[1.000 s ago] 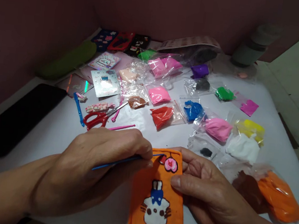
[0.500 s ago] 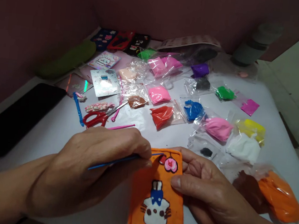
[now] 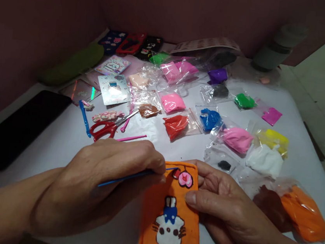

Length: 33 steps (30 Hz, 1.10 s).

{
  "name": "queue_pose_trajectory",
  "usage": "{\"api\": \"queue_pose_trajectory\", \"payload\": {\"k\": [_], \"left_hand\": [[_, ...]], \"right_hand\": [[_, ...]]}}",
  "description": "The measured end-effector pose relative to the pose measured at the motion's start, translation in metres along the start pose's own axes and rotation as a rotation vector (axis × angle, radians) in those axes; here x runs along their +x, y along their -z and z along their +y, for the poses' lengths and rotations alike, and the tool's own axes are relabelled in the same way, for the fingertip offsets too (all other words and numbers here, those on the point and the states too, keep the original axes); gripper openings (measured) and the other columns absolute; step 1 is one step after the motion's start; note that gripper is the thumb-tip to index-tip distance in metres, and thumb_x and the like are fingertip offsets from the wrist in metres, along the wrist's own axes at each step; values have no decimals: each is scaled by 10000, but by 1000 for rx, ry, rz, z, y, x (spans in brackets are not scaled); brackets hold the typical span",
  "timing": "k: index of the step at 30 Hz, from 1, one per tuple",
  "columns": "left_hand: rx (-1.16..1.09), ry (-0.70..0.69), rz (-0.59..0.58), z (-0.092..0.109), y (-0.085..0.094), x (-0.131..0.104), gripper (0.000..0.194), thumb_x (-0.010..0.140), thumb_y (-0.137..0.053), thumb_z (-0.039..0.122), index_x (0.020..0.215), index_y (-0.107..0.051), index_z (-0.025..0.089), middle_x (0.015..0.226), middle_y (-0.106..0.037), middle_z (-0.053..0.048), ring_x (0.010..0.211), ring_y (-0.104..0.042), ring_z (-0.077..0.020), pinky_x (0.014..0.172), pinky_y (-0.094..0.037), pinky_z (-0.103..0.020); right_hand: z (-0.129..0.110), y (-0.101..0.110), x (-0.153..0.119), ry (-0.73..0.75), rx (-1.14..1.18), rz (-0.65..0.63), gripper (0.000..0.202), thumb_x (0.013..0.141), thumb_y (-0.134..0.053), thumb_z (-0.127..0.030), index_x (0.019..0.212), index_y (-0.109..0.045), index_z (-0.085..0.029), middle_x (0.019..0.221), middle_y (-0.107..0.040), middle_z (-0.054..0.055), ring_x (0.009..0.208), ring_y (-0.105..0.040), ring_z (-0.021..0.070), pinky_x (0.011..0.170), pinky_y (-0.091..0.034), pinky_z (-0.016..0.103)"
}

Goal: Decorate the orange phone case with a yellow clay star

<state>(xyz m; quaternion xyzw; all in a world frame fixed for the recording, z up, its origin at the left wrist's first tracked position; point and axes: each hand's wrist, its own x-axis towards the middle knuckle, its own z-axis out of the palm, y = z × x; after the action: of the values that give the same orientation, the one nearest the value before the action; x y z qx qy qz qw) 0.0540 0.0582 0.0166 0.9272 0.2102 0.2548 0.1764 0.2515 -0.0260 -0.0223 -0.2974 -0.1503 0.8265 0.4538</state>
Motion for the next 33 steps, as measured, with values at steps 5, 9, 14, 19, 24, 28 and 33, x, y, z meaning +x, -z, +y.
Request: {"api": "queue_pose_trajectory", "payload": {"k": [5, 9, 14, 19, 24, 28, 33], "left_hand": [[-75, 35, -29, -3, 2, -1, 234, 1043, -396, 314, 891, -551, 229, 733, -662, 79, 617, -647, -29, 540, -478, -115], [-85, 40, -31, -4, 3, -3, 193, 1032, -425, 293, 919, -567, 226, 760, -660, 77, 632, -637, -21, 566, -484, -91], [-58, 26, -31, -3, 2, -1, 251, 1046, -385, 323, 890, -556, 225, 734, -663, 75, 601, -631, -27, 525, -478, -121], [-59, 30, -32, -3, 2, -2, 240, 1045, -390, 313, 898, -557, 223, 732, -664, 77, 605, -635, -25, 538, -484, -112], [-80, 17, -37, -3, 3, -1, 229, 1041, -394, 289, 893, -554, 217, 728, -670, 66, 606, -645, -35, 536, -490, -117], [-69, 12, -46, -2, 5, 1, 218, 1034, -398, 267, 893, -556, 216, 731, -676, 54, 607, -647, -45, 533, -496, -122], [-51, 15, -38, -2, 4, 1, 244, 1042, -376, 280, 882, -550, 221, 718, -670, 55, 601, -639, -41, 527, -485, -115]], "right_hand": [[-1, 1, 0, -3, 4, 9, 367, 830, -650, -22, 1162, -670, -177, 928, -742, 50, 815, -713, 156, 809, -548, 302], [-1, 1, 1, -8, 2, 9, 379, 831, -643, -23, 1176, -663, -178, 949, -741, 56, 834, -713, 162, 832, -545, 316], [-1, 1, 2, -11, 0, 11, 361, 833, -652, -33, 1164, -666, -177, 923, -738, 46, 813, -710, 153, 806, -544, 291], [-2, 2, 2, -6, 2, 12, 367, 824, -644, -26, 1156, -666, -181, 930, -736, 44, 826, -707, 159, 825, -539, 305], [-2, 0, -1, -16, -18, 25, 345, 823, -653, -53, 1139, -668, -193, 944, -736, 42, 803, -704, 155, 798, -536, 290], [-3, 0, -2, -23, -28, 36, 351, 816, -653, -57, 1137, -668, -197, 963, -735, 46, 810, -704, 165, 817, -534, 312], [-2, -1, 0, -21, -18, 27, 366, 804, -655, -38, 1136, -670, -191, 946, -735, 44, 812, -704, 162, 810, -537, 303]]}}
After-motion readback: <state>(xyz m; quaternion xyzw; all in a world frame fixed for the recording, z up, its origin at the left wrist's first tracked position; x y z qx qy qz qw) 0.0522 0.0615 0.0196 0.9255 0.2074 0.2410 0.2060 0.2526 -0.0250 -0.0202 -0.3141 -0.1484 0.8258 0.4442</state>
